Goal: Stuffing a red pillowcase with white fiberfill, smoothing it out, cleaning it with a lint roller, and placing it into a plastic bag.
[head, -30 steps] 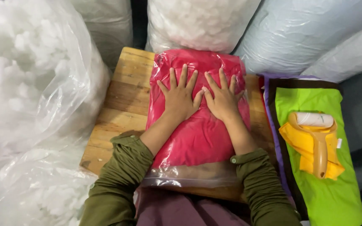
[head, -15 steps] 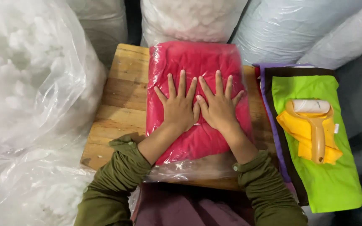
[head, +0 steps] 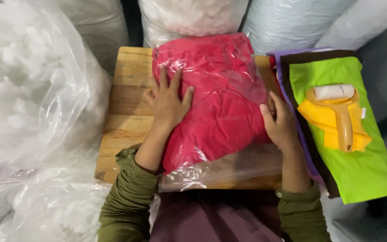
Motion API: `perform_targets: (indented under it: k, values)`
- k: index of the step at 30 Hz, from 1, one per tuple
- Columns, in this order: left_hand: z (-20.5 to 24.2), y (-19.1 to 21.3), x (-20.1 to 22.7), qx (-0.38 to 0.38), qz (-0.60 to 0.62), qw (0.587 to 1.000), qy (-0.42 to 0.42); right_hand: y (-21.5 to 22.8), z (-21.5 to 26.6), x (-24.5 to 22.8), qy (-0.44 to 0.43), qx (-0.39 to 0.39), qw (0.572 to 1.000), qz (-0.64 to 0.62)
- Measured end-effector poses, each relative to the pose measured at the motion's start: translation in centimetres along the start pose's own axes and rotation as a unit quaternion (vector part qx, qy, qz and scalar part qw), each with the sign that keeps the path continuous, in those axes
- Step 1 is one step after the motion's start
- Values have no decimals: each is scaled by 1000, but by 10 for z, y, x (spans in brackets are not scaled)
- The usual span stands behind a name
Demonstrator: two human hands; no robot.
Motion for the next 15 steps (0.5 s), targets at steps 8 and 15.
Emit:
perform_targets:
  k: [8, 15]
  values:
    - [2, -13, 0, 39, 228, 973, 24, 30, 35, -42, -147, 62, 858, -488]
    - [2, 16, 19, -93, 458, 884, 6, 150, -11, -202, -25, 157, 910, -382]
Point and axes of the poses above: each hand's wrist, its own z-axis away from the middle knuckle, its own y-axis out of the back of the hand, x = y × z, the point moved 4 cm from there along -z, towards the middle knuckle, and after that the axes turned 8 degrees about -z, right-handed, at the moved point
